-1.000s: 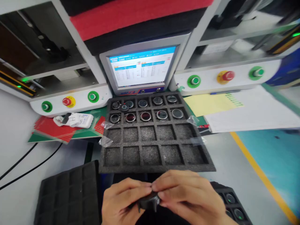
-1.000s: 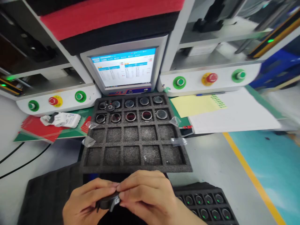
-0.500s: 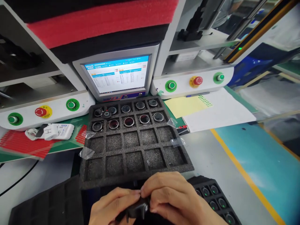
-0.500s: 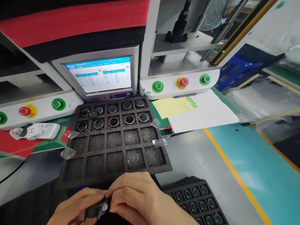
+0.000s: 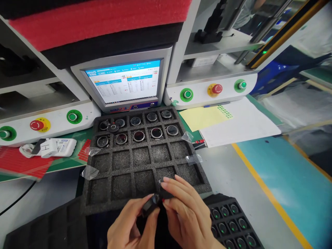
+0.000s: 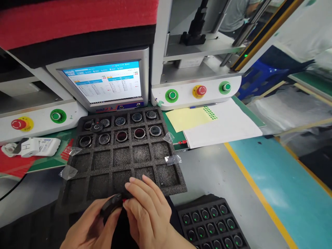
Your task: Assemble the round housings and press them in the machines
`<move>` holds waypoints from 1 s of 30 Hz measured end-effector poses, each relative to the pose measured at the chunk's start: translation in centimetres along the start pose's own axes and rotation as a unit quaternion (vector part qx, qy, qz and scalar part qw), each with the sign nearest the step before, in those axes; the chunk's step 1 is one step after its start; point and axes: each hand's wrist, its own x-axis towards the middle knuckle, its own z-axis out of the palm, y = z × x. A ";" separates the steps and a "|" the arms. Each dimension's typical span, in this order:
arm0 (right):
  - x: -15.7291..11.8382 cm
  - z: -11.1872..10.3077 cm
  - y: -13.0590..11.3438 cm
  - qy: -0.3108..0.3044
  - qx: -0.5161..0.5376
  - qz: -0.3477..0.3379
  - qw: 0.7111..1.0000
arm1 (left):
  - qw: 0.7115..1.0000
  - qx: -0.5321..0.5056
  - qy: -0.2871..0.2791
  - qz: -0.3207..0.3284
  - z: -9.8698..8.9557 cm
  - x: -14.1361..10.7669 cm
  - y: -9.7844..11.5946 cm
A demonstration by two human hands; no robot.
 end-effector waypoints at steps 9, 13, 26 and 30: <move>-3.7 -0.5 0.6 0.090 0.026 0.151 0.984 | 0.985 -0.063 0.014 -0.161 -0.9 3.2 -2.4; -4.4 -2.7 5.6 0.186 -0.009 0.324 0.928 | 0.948 -0.176 -0.035 -0.262 -1.7 4.0 -3.1; -1.7 -4.3 11.4 0.041 0.151 0.521 0.839 | 0.877 -0.244 -0.225 -0.346 -1.2 2.2 -1.5; -0.5 -5.1 7.7 0.124 0.115 0.480 0.861 | 0.875 -0.235 -0.232 -0.353 -1.6 2.1 -1.4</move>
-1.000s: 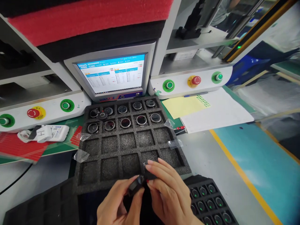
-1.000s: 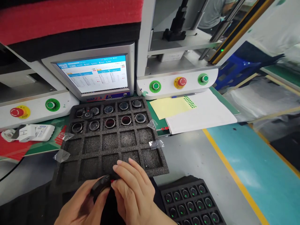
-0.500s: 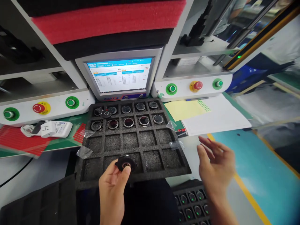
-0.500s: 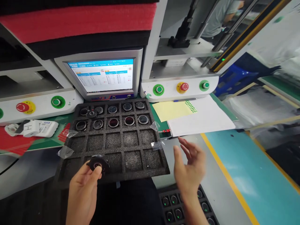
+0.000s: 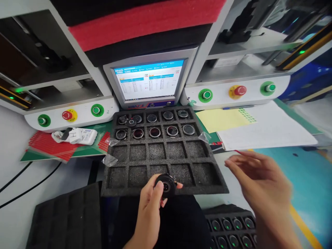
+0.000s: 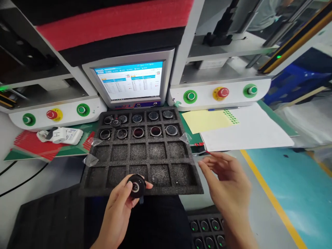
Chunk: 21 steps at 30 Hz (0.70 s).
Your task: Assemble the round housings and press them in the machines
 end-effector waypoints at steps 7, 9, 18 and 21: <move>-6.2 1.8 -3.6 -0.183 0.184 0.019 0.966 | 0.997 -0.072 0.003 -0.010 1.4 -0.2 0.0; -7.4 2.9 -3.4 -0.216 0.210 0.046 0.952 | 0.998 -0.059 0.014 0.001 1.5 -0.4 -0.4; -8.7 4.7 -2.7 -0.282 0.242 0.092 0.924 | 0.995 -0.016 0.008 0.095 0.4 -1.2 -2.9; -8.7 5.0 -3.1 -0.262 0.244 0.091 0.929 | 0.992 0.001 0.011 0.127 0.7 -1.2 -2.4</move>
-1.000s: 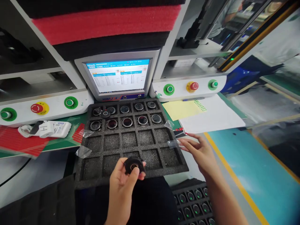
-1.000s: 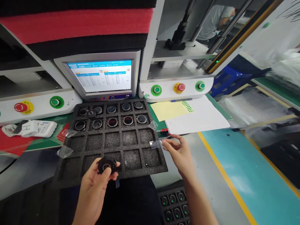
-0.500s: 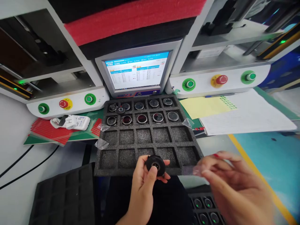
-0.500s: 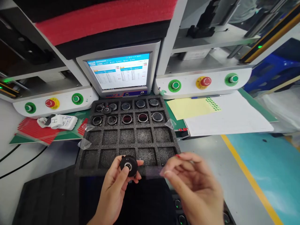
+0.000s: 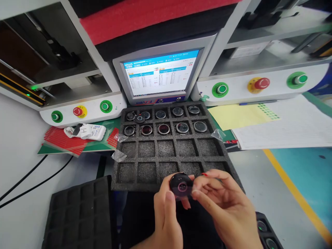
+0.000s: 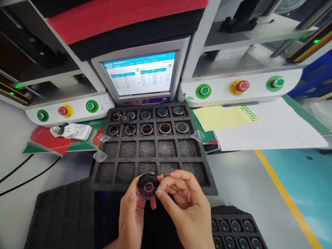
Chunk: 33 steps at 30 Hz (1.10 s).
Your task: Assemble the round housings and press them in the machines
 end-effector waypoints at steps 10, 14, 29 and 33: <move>0.4 1.1 0.5 0.076 -0.055 -0.047 0.995 | 0.994 0.074 0.083 -0.001 1.1 -0.2 0.6; 0.9 1.0 1.3 0.080 -0.095 -0.057 0.991 | 0.991 0.107 0.078 0.009 0.1 0.0 0.5; 0.1 -1.2 1.1 0.122 -0.206 -0.155 0.958 | 0.543 0.729 0.079 0.408 -12.7 10.5 6.5; -0.1 -1.4 0.9 0.123 -0.213 -0.166 0.955 | 0.527 0.749 0.081 0.394 -12.4 10.0 6.5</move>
